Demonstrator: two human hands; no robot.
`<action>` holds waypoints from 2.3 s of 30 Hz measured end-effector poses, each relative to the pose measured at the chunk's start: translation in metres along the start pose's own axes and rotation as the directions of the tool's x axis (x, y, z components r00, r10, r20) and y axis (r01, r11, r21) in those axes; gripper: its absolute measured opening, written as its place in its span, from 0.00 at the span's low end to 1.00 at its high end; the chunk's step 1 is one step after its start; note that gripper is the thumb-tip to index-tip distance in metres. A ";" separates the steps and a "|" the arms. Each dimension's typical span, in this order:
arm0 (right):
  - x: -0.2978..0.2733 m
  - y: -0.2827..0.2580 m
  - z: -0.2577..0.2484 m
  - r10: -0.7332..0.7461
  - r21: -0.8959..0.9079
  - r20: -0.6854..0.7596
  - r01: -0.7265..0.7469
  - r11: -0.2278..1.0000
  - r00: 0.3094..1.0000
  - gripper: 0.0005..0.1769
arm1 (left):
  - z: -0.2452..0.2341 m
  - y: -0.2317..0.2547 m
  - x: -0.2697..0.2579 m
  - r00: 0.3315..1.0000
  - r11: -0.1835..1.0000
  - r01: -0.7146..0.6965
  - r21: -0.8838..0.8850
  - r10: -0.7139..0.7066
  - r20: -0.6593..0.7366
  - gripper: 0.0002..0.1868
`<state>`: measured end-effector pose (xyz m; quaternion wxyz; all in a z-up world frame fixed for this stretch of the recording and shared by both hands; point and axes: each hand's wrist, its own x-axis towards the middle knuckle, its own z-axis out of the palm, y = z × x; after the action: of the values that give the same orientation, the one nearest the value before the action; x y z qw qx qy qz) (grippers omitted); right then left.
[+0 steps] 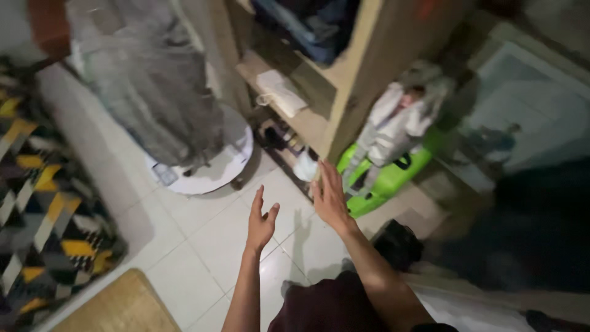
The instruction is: The person assembles a metal coat rack, places a suitcase in a closet, folds a white garment, and arranges pillows on a bed.
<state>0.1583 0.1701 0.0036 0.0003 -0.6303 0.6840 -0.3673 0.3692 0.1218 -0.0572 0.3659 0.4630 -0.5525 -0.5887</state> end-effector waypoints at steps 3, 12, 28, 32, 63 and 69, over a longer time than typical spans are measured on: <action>0.004 -0.019 0.028 -0.007 0.108 0.085 -0.003 0.994 0.996 0.32 | -0.040 -0.007 -0.011 0.996 0.999 -0.036 -0.024 0.034 -0.088 0.38; 0.015 -0.078 0.089 -0.129 0.232 0.360 0.045 0.972 0.924 0.32 | -0.136 -0.026 -0.056 0.957 0.957 0.076 -0.280 -0.149 -0.248 0.34; 0.041 -0.171 0.267 -0.439 0.484 0.588 0.139 0.864 0.680 0.30 | -0.263 -0.081 -0.100 0.730 0.905 0.098 -0.414 -0.348 -0.588 0.32; 0.062 -0.200 0.317 -0.561 0.593 0.587 0.162 0.789 0.584 0.28 | -0.300 -0.091 -0.095 0.653 0.893 0.090 -0.441 -0.387 -0.651 0.32; 0.086 -0.504 0.686 -0.668 0.664 0.727 0.081 0.743 0.159 0.31 | -0.651 -0.190 -0.150 0.131 0.872 -0.127 -0.473 -0.458 -0.879 0.30; 0.072 -0.586 0.732 -0.582 0.581 0.801 0.049 0.812 0.143 0.32 | -0.733 -0.195 -0.162 0.128 0.866 -0.147 -0.479 -0.463 -0.877 0.30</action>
<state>0.9875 -0.2220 -0.2023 0.4785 -0.8323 0.2788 -0.0246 1.1298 0.0696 -0.1992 0.6638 0.6891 0.0332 -0.2887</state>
